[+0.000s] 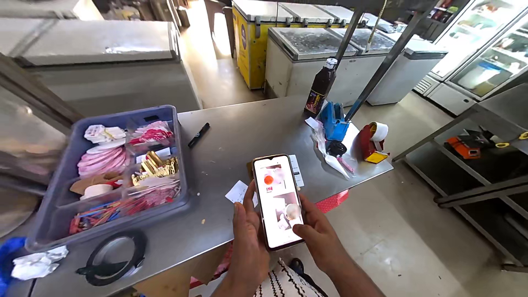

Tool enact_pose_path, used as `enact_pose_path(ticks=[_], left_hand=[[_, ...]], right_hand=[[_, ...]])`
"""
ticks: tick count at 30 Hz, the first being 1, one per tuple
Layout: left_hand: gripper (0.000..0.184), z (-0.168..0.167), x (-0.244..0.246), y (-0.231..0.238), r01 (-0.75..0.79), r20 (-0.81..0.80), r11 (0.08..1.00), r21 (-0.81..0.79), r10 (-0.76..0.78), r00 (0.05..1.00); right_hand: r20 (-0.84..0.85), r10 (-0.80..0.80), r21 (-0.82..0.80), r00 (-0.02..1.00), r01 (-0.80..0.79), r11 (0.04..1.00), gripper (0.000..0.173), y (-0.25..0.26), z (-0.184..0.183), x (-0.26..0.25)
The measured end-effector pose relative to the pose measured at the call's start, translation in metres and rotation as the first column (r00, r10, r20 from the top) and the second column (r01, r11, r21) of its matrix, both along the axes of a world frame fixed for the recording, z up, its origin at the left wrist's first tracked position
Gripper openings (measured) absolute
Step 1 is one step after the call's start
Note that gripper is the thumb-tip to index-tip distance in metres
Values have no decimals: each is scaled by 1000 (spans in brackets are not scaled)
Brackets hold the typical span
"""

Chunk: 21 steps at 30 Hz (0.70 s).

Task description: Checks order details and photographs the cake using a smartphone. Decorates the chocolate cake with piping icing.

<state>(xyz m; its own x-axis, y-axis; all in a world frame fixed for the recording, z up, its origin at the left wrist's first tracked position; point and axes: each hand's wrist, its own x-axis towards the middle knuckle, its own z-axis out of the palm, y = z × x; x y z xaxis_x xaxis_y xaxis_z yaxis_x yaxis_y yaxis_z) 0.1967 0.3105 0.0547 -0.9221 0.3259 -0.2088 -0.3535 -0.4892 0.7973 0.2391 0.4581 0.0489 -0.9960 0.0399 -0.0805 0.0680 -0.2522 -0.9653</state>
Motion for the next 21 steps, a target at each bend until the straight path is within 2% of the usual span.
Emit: enact_pose_path(ticks=[7, 14, 19, 21], left_hand=[[102, 3, -6, -3, 21, 25, 1000, 15, -21, 999], [101, 0, -9, -3, 30, -4, 998, 55, -30, 1000], [96, 1, -9, -3, 15, 14, 999, 32, -15, 1000], [88, 4, -8, -3, -17, 39, 1000, 1, 17, 999]], right_hand=[[-8, -11, 11, 1000, 11, 1000, 68, -3, 2, -2], [-105, 47, -55, 993, -53, 997, 75, 4, -9, 3], [-141, 95, 6, 985, -95, 995, 78, 4, -8, 5], [-137, 99, -20, 986, -102, 995, 77, 2, -9, 4]])
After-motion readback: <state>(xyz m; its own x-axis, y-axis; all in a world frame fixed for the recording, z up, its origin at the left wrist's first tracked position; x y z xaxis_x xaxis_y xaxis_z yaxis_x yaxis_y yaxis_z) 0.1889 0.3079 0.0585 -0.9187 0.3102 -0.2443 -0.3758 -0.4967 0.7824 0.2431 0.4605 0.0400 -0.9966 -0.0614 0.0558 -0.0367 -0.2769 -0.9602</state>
